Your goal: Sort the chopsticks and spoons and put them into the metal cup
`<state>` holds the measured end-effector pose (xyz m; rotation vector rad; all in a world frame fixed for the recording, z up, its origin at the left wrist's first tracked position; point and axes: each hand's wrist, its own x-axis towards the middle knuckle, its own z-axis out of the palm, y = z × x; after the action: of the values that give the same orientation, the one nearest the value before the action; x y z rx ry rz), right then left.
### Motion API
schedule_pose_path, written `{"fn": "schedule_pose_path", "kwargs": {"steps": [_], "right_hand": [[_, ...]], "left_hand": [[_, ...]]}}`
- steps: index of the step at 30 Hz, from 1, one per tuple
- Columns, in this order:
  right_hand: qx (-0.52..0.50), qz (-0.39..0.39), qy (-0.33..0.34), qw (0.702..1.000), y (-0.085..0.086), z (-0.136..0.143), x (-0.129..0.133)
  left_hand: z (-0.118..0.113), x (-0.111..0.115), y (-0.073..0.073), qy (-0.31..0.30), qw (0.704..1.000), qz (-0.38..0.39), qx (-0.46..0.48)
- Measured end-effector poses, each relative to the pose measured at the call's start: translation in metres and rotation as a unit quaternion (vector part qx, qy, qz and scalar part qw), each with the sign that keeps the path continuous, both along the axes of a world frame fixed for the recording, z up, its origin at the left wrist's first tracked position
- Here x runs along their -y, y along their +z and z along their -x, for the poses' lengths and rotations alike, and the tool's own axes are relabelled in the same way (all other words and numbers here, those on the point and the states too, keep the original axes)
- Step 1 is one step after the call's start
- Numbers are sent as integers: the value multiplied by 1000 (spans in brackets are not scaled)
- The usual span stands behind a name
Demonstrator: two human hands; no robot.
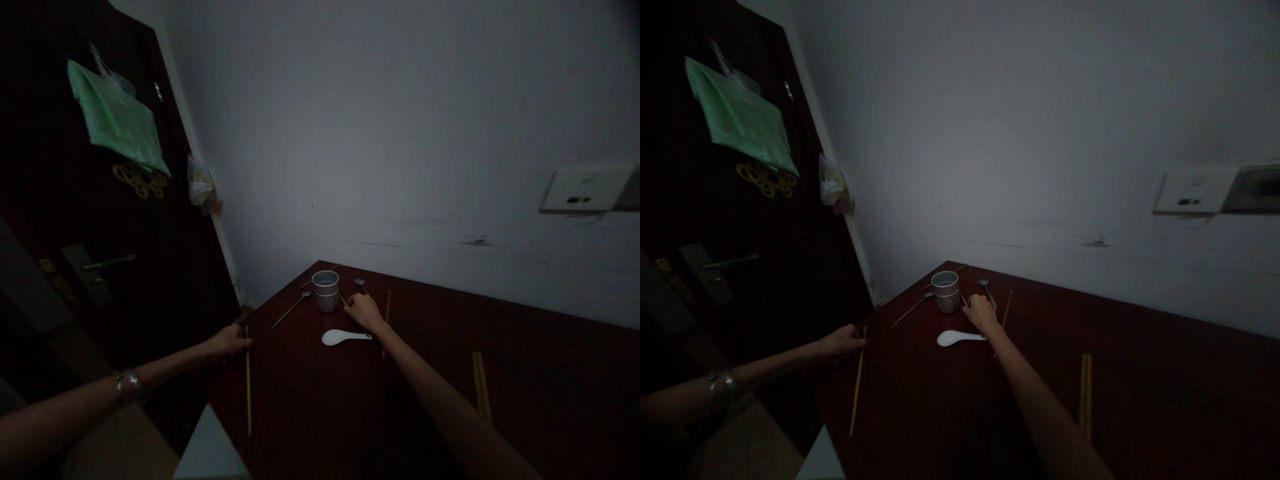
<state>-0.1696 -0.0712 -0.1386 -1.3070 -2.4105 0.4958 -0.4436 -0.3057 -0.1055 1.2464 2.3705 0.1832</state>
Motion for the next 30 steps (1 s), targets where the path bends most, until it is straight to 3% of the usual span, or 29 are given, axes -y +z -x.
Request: {"fn": "schedule_pose_path", "kwargs": {"steps": [7,17,21,25,27,30], "right_hand": [[28,-4,-31,999,1,7,3],[3,-15,-39,999,9,1,10],[-67,5,-59,996,21,-21,8],[-211,31,-66,975,33,-60,1],[-305,72,-62,947,42,-81,3],[-440,176,-54,879,59,-110,19]], "left_hand": [[0,-5,-4,22,1000,2,-1],[-9,-6,11,18,999,-26,6],[-15,-15,37,-22,995,-97,23],[-42,-26,75,-90,976,-189,66],[-65,-30,93,-121,965,-218,87],[-106,-37,113,-158,950,-247,112]]}}
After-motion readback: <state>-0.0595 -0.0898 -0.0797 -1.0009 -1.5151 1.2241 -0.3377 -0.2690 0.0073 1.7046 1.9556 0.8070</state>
